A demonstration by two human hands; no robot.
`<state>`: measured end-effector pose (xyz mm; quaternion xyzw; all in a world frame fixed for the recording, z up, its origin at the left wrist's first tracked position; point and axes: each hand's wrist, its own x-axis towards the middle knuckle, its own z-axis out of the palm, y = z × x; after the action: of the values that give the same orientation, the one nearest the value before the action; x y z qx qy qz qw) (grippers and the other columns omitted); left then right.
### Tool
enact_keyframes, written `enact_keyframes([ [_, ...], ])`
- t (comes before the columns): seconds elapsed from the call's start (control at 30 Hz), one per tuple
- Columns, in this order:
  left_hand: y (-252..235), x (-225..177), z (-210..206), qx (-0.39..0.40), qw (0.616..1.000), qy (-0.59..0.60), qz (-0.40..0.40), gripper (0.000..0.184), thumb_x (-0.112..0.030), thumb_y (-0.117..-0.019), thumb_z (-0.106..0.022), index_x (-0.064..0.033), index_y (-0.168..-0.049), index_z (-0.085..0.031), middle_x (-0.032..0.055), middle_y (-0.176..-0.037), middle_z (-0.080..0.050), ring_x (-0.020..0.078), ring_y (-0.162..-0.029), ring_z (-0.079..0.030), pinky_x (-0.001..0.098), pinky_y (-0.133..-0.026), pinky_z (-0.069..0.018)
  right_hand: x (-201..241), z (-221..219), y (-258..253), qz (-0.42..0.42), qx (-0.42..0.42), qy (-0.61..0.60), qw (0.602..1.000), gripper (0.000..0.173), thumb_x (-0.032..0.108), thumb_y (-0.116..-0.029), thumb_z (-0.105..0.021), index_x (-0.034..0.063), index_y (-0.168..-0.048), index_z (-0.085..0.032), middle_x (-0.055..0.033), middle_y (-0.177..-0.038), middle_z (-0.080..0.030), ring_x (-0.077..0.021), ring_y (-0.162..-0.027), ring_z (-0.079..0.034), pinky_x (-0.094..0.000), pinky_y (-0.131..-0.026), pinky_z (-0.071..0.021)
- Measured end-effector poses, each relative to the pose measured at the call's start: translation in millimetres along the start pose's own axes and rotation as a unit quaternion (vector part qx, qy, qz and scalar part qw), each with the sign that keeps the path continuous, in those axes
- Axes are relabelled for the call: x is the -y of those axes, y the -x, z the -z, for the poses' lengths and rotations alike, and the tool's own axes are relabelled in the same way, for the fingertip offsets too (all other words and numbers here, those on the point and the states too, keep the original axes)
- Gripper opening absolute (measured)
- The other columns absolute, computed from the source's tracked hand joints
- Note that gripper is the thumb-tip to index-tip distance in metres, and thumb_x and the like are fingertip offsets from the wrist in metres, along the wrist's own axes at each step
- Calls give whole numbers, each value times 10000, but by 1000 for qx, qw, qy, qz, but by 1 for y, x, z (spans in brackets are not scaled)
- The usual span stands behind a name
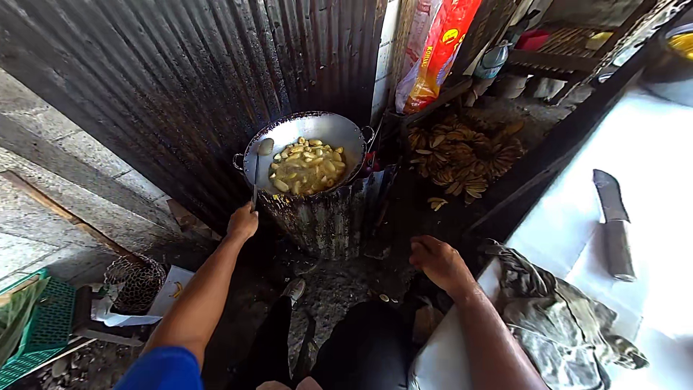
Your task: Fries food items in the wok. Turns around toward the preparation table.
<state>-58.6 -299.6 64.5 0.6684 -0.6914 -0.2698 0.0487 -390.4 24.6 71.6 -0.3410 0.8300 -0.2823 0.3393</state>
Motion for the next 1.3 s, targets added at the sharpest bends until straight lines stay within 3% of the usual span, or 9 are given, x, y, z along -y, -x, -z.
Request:
enact_keyframes([
  [0.1, -39, -33, -31, 47, 998, 16, 25, 595, -192, -1044, -499, -206, -1612, -320, 221, -1079, -641, 290, -762, -619, 453, -681, -535, -1, 0, 0, 4, 4, -8, 1000, 349, 280, -1111, -441, 78, -1319, -636, -101, -1015, -736, -223, -901, -729, -462, -867, -582],
  [0.2, -59, -69, -54, 98, 986, 119, 58, 698, -160, -999, -542, -269, -1628, -258, 105, -872, -556, 174, -590, -492, 320, -496, -426, -1, -1, -1, 5, 0, -12, 1000, 347, 284, -1111, -440, 78, -1305, -643, -99, -1006, -738, -221, -895, -733, -462, -870, -588],
  [0.4, -32, -79, -50, 154, 978, 134, 36, 651, -155, -1024, -533, -266, -1614, -282, 51, -751, -498, 132, -500, -441, 270, -432, -378, -2, -2, -2, 10, 10, -7, 1000, 360, 286, -1113, -433, 71, -1315, -638, -121, -1039, -738, -237, -916, -736, -470, -880, -589],
  [0.57, 25, -33, -4, 174, 982, -67, -18, 704, -174, -1042, -515, -342, -1646, -195, 89, -780, -552, 143, -517, -478, 284, -476, -420, -1, -2, -1, 19, 7, 1, 1000, 372, 290, -1112, -427, 60, -1316, -636, -131, -1039, -738, -254, -930, -736, -489, -895, -582],
  [0.67, 59, -11, 33, 151, 979, -132, -43, 695, -173, -1046, -519, -313, -1650, -207, 148, -944, -611, 190, -604, -534, 346, -564, -485, -1, -1, 0, 20, 6, -3, 1000, 373, 285, -1114, -425, 56, -1325, -630, -135, -1045, -738, -260, -934, -737, -485, -896, -584],
  [0.77, 88, 13, 66, 98, 976, -169, -100, 645, -148, -1040, -547, -236, -1631, -305, 234, -1247, -653, 360, -914, -679, 551, -808, -552, -1, -1, 0, 23, 6, 2, 1000, 379, 278, -1113, -418, 53, -1329, -633, -140, -1054, -739, -266, -943, -738, -494, -908, -584],
  [0.87, 122, 31, 103, 46, 976, -178, -118, 594, -169, -1033, -597, -202, -1592, -401, 241, -1330, -638, 448, -1197, -622, 667, -1021, -451, 0, -1, 2, 21, 3, 5, 1000, 376, 280, -1115, -421, 55, -1333, -630, -140, -1056, -739, -259, -936, -738, -488, -903, -582],
  [1.1, 170, 63, 189, -23, 945, -296, -140, 523, -215, -990, -696, -289, -1490, -561, 222, -1138, -723, 470, -1052, -674, 730, -905, -469, 0, -2, 1, 26, 0, 16, 1000, 372, 282, -1116, -418, 65, -1322, -639, -137, -1059, -742, -259, -934, -740, -498, -900, -583],
  [1.3, 168, 59, 211, 1, 890, -434, -140, 531, -229, -994, -679, -386, -1484, -549, 152, -1113, -740, 408, -992, -699, 677, -839, -517, -1, -1, 1, 18, 3, 13, 1000, 376, 289, -1113, -425, 58, -1322, -634, -148, -1080, -737, -261, -947, -742, -490, -903, -587],
])
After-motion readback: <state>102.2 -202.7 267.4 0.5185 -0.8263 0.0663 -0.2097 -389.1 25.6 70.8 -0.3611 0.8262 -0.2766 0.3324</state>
